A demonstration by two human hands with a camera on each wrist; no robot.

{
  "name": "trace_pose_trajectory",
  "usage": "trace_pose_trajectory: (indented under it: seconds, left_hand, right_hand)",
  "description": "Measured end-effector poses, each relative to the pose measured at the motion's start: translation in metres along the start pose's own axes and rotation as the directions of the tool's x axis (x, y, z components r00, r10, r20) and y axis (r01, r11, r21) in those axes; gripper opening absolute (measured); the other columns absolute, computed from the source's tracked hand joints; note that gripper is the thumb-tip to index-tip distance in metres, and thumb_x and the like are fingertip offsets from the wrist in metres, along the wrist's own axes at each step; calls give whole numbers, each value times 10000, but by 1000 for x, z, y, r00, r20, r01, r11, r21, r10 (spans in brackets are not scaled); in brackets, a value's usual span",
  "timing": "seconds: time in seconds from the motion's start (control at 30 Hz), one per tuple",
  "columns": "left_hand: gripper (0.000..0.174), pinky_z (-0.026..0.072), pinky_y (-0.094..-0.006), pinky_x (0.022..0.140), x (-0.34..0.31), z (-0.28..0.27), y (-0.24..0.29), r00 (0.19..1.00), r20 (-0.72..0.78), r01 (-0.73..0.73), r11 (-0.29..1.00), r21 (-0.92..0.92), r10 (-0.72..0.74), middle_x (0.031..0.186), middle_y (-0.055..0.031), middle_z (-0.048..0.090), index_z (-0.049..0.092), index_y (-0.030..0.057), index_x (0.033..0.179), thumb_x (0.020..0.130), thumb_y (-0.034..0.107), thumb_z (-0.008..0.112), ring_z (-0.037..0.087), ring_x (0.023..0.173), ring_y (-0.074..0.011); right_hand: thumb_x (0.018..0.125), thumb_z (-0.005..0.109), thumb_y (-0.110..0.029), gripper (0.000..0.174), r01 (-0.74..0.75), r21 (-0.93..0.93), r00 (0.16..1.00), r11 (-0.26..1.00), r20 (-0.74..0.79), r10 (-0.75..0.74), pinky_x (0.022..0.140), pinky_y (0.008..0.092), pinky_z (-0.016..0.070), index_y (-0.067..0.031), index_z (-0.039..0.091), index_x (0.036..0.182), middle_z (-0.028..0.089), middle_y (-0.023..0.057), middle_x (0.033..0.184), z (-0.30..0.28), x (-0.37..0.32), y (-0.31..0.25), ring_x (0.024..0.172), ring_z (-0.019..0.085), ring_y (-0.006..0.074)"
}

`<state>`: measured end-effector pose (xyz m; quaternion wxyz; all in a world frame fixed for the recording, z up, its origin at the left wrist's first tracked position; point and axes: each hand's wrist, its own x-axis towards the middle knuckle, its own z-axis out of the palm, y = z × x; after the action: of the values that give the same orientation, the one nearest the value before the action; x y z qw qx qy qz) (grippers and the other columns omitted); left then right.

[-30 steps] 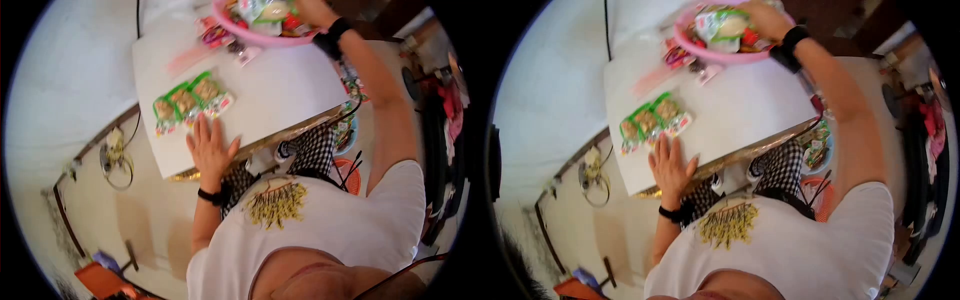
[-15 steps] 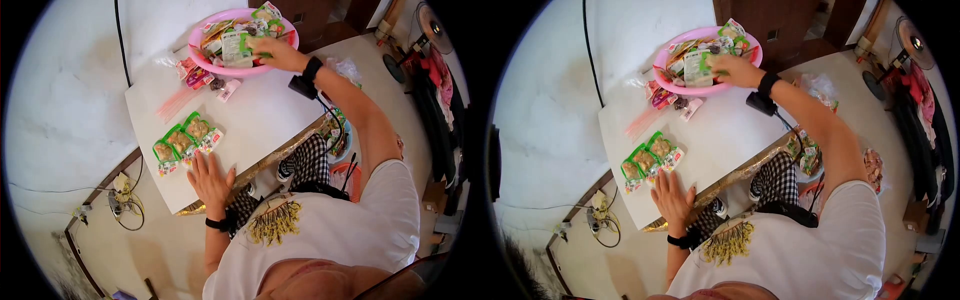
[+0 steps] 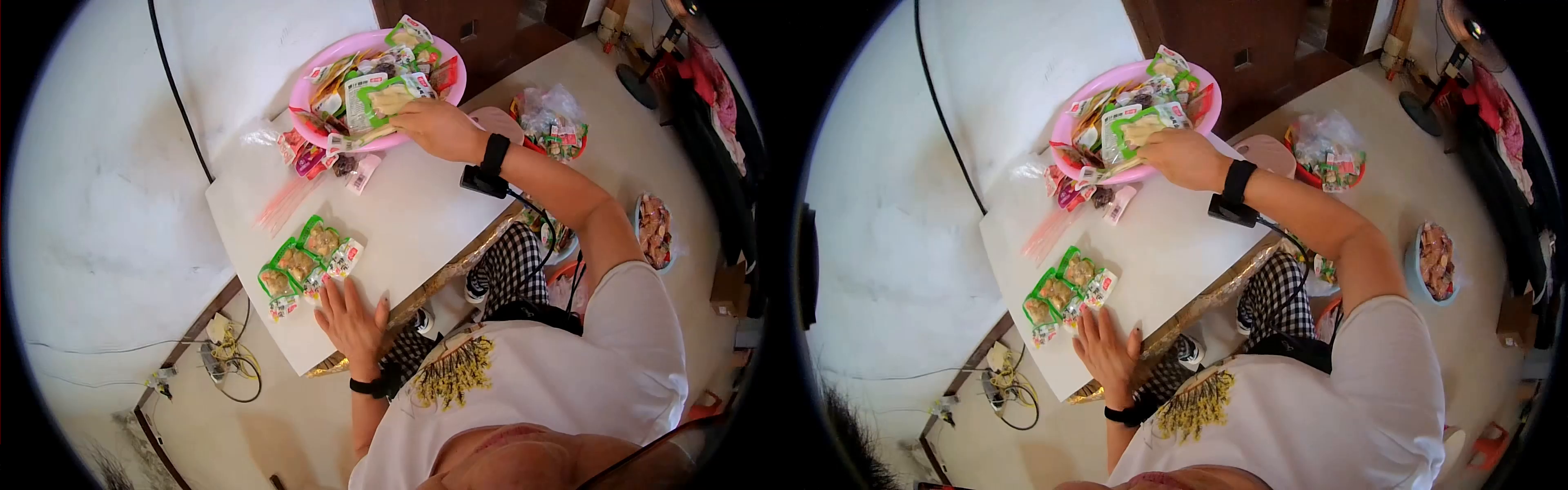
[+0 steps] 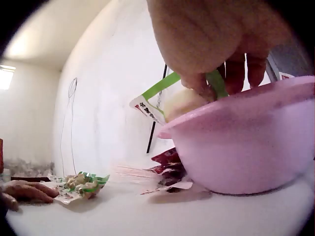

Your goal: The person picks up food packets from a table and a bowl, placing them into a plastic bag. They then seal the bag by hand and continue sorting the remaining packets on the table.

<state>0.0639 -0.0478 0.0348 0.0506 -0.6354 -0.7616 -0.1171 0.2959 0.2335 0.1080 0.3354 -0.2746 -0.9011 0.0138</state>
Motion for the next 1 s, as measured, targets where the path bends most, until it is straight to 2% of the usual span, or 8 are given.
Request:
trace_pose_trajectory:
  seconds: [0.17,0.37,0.43,0.57,0.63,0.83,0.87,1.0]
  left_hand:
    - [713,282,-578,1038,1,1,-1,1000,25,3,1000,9,-3,1432,-203,404,515,75,1314,767,523,614,352,1339,-376]
    - [712,281,-576,1039,0,2,-1,1000,23,3,1000,0,-3,1439,-197,396,516,77,1313,760,514,622,344,1346,-368]
    - [708,280,-575,1037,1,0,-1,999,38,15,1000,-11,-15,1442,-194,394,521,79,1309,761,515,622,344,1347,-366]
    - [707,276,-574,1036,0,1,-2,999,38,15,1000,5,-15,1450,-191,388,526,81,1306,761,521,619,350,1343,-364]
    - [710,274,-575,1036,1,2,-3,1000,27,8,1000,1,-8,1450,-195,388,525,81,1307,763,528,616,356,1339,-366]
    - [714,273,-574,1037,2,3,-3,999,33,26,1000,-7,-25,1435,-213,402,525,82,1310,764,533,618,363,1333,-377]
    - [715,272,-574,1038,2,3,-3,999,39,27,1000,-5,-27,1435,-213,402,526,82,1310,762,533,620,363,1332,-377]
    - [724,269,-576,1039,4,1,-4,998,56,31,999,-5,-31,1436,-213,403,527,85,1310,752,537,626,366,1330,-378]
  right_hand:
    - [896,544,-122,192,-146,15,982,989,124,143,739,437,481,-29,632,1039,633,165,919,-3,9,4,846,603,361]
    - [883,559,-159,182,-254,179,964,950,-36,264,656,467,480,-8,622,962,611,233,797,6,21,28,721,601,402]
    - [874,522,-212,222,-354,96,934,930,87,346,702,484,476,-11,613,895,626,240,813,6,29,50,774,615,407]
    - [886,498,-254,283,-368,109,923,924,-80,377,704,478,484,-4,624,846,630,238,818,-21,52,79,772,617,413]
    - [895,487,-264,297,-404,112,909,908,-62,412,721,471,493,-4,631,912,634,241,829,-34,63,103,799,616,418]
    - [890,534,-340,352,-372,-278,928,886,-87,362,769,472,499,-29,625,1026,655,220,910,-28,91,148,854,618,407]
    - [876,568,-365,351,-387,-337,916,858,-32,401,798,455,498,-51,637,1019,660,175,955,-27,96,144,902,623,367]
    - [859,579,-332,279,-155,-354,988,922,-54,146,850,418,483,-110,665,1003,639,116,1037,-3,121,120,1009,594,328]
